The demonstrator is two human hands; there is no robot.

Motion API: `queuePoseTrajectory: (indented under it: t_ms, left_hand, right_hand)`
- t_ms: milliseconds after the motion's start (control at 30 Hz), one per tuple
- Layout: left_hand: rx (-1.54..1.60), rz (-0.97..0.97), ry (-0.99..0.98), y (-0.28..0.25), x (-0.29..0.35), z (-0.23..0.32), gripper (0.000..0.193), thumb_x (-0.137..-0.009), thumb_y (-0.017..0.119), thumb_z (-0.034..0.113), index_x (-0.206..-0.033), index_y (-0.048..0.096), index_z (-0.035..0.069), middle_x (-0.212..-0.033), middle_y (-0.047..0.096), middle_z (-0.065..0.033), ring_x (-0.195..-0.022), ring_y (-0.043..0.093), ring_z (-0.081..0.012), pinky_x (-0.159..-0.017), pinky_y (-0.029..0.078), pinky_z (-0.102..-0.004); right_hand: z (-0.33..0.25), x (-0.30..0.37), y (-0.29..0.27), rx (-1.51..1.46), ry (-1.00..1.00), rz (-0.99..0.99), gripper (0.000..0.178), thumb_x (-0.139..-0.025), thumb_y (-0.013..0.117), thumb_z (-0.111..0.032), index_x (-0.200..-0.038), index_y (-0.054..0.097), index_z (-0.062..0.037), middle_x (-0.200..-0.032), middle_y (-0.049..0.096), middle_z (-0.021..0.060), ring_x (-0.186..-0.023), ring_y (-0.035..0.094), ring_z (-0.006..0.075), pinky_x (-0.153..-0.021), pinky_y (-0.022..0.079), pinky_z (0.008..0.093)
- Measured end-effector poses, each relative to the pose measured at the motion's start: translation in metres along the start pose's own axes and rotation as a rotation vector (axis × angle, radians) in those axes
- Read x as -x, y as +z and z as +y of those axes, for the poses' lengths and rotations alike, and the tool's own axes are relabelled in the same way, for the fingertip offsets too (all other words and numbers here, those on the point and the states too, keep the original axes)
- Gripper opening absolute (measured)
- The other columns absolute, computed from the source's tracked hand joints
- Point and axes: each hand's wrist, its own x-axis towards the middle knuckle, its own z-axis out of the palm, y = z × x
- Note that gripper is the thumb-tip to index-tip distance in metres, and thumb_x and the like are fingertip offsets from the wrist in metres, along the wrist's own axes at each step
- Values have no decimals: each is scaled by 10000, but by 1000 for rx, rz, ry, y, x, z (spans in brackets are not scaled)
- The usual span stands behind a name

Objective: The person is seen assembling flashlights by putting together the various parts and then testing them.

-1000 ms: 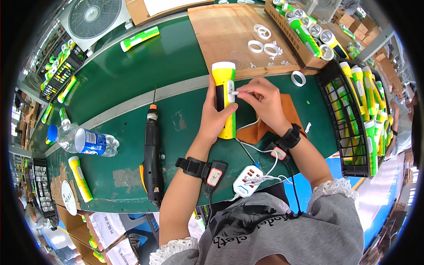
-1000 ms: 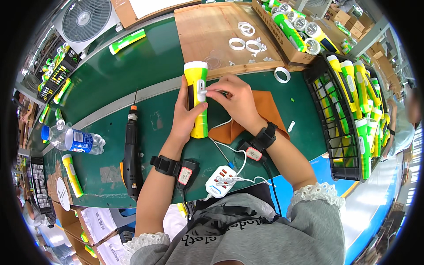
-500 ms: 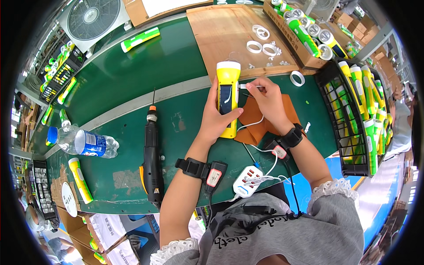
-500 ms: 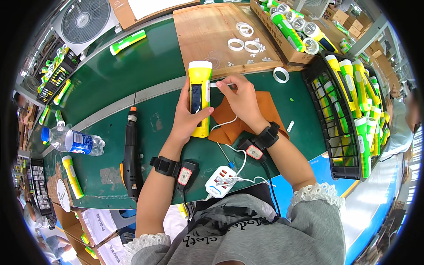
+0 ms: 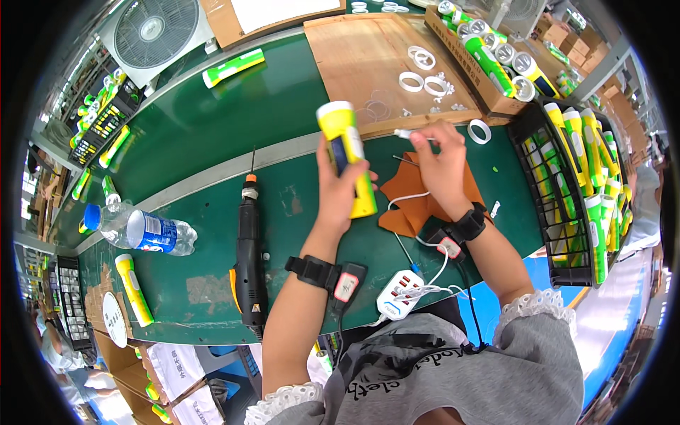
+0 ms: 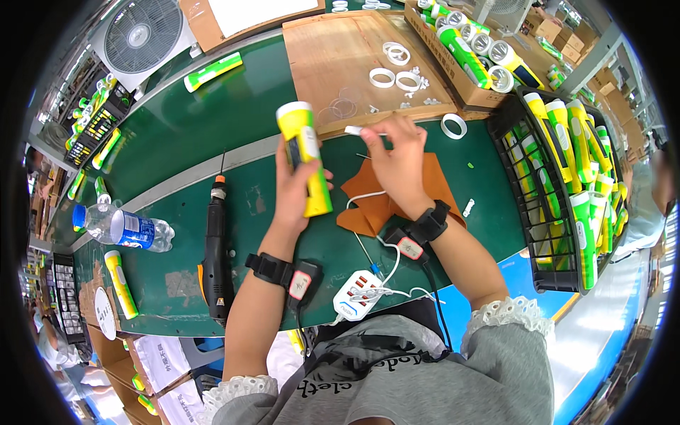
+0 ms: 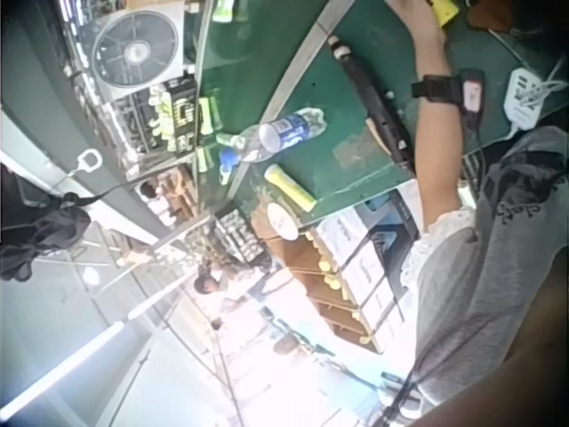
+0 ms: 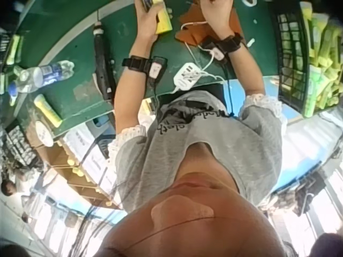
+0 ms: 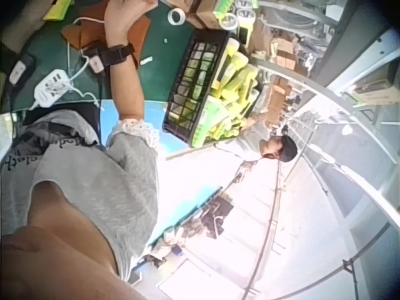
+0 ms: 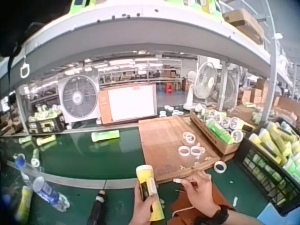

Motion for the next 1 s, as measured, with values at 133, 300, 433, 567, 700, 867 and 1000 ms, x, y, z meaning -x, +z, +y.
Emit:
queuePoseTrajectory:
  t_ms: [133, 300, 433, 567, 700, 867, 1000]
  left_hand:
    - [610, -166, -155, -23, -8, -3, 385, -803, 547, 276, -1088, 399, 65, -913, 497, -41, -613, 473, -112, -497, 456, -227]
    - [710, -266, -167, -28, -9, -10, 420, -800, 538, 303, -1135, 401, 90, -891, 499, -38, -613, 482, -125, -489, 436, -239]
    - [586, -240, -150, -21, -8, -9, 468, -801, 521, 313, -1214, 378, 147, -892, 508, -49, -634, 505, -147, -512, 431, -256]
    - [274, -105, -133, -3, 1, -1, 499, -851, 503, 349, -1238, 376, 63, -957, 520, -56, -863, 532, -129, -697, 468, -273]
    - [546, -240, -152, -5, -2, -3, 516, -886, 467, 360, -1298, 321, 85, -1116, 501, -77, -997, 519, -184, -804, 456, -322]
    - [363, -140, -44, -16, -1, -5, 421, -913, 453, 304, -1254, 322, 95, -1166, 480, -93, -1069, 508, -227, -854, 452, -341]
    - [350, -97, -26, -6, -4, -5, 449, -879, 527, 169, -1262, 307, 84, -1167, 478, -97, -1073, 501, -219, -857, 453, -344]
  right_hand:
    - [1, 0, 0, 221, -173, -63, 198, -733, 659, -109, -928, 651, -146, -883, 560, -3, -883, 461, 214, -785, 294, 344]
    - [-18, 7, 0, 89, -379, -128, 234, -675, 673, -57, -878, 627, -165, -937, 543, -35, -922, 460, 202, -825, 308, 366]
    - [-27, 17, 2, 115, -647, -247, 352, -607, 657, -65, -908, 617, -244, -955, 530, -58, -926, 462, 179, -829, 334, 376]
    - [-36, 19, 1, 216, -801, -430, 417, -622, 668, -120, -982, 627, -325, -1111, 510, -54, -884, 485, 169, -806, 337, 360]
    - [-26, 15, -1, 116, -699, -407, 390, -604, 691, -128, -967, 601, -238, -1067, 539, -29, -860, 529, 187, -823, 395, 371]
    - [-24, 16, 8, 14, -410, -193, 392, -530, 757, -160, -825, 516, -65, -908, 566, 77, -764, 564, 248, -662, 462, 351]
    - [-22, 15, 2, -15, -227, -304, 434, -571, 741, -146, -925, 515, -37, -935, 571, 129, -791, 584, 304, -698, 473, 381]
